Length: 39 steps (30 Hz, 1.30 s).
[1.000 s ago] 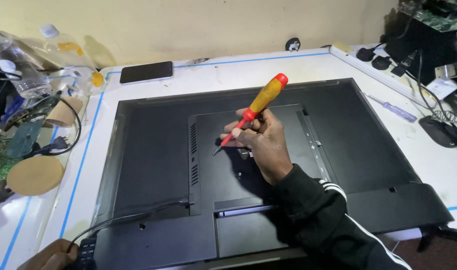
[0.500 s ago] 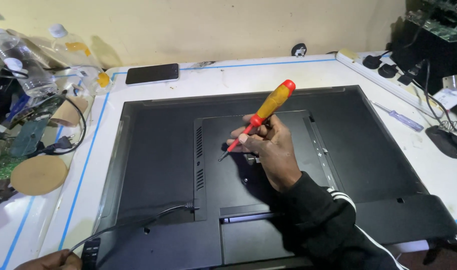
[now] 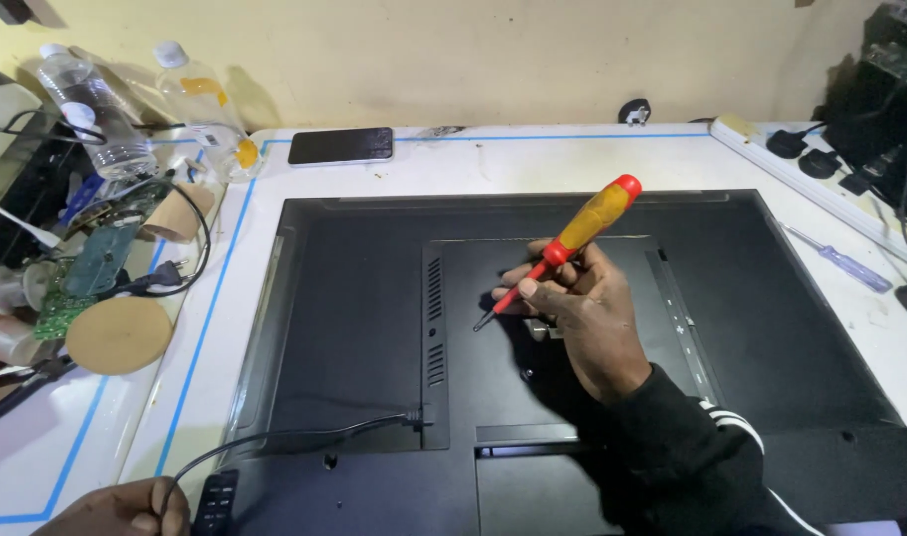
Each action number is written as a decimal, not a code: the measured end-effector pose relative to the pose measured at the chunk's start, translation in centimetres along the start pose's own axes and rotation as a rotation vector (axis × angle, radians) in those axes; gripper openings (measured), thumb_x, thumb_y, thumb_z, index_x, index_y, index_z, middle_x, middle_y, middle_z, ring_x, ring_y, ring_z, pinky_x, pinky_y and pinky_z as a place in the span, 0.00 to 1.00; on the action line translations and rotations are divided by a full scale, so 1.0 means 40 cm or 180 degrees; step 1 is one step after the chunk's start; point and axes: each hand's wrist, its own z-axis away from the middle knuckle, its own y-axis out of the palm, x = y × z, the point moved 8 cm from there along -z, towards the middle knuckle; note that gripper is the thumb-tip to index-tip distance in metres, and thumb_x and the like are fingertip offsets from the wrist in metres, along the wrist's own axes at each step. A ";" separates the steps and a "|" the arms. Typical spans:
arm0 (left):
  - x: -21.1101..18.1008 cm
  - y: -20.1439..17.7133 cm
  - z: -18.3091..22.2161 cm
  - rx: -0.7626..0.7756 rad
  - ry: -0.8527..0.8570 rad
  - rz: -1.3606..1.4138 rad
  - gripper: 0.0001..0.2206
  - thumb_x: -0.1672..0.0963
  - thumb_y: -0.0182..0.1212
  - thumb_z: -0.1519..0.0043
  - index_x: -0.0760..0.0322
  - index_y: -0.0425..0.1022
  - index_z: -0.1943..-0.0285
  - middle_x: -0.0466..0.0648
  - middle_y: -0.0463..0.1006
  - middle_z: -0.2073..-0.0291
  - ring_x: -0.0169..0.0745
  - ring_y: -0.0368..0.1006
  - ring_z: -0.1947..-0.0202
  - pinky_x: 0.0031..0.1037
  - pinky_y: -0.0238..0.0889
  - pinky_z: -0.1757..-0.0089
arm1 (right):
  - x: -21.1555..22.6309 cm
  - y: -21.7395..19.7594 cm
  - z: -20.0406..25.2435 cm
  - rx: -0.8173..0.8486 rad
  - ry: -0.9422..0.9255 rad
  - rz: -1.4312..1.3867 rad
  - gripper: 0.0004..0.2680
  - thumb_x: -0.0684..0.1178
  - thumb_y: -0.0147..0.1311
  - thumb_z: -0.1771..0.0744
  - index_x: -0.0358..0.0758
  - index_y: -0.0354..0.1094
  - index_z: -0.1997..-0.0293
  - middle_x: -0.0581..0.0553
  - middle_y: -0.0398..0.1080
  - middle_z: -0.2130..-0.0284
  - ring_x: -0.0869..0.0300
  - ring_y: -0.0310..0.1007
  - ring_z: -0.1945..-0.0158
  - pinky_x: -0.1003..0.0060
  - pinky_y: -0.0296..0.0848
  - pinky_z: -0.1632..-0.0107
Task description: Using a screwdriver to remove screws from the back of a monitor and then prying the back panel off to open the device.
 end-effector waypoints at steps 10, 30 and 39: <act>-0.089 0.115 0.114 -0.2037 0.0692 0.0345 0.19 0.61 0.40 0.30 0.83 0.73 0.39 0.62 0.59 0.66 0.50 0.49 0.69 0.40 0.44 0.66 | 0.017 0.019 0.018 -0.0027 -0.0078 0.0195 0.19 0.30 0.54 0.37 0.34 0.56 0.41 0.29 0.76 0.64 0.44 0.82 0.58 0.58 0.78 0.61; -0.295 0.964 -0.148 -0.0375 0.2019 -0.3745 0.16 0.56 0.63 0.42 0.51 0.85 0.44 0.38 0.60 0.78 0.29 0.58 0.78 0.24 0.52 0.69 | 0.072 0.232 0.018 0.1291 -0.1717 0.2433 0.09 0.52 0.53 0.32 0.41 0.63 0.53 0.49 0.74 0.71 0.63 0.78 0.72 0.69 0.73 0.68; -0.287 0.952 -0.182 -0.0269 0.2226 -0.3753 0.13 0.57 0.66 0.43 0.49 0.86 0.50 0.39 0.60 0.77 0.32 0.57 0.75 0.26 0.53 0.67 | 0.107 0.271 0.045 0.1560 -0.1822 0.2613 0.08 0.54 0.54 0.33 0.41 0.69 0.58 0.50 0.74 0.68 0.62 0.77 0.69 0.69 0.77 0.67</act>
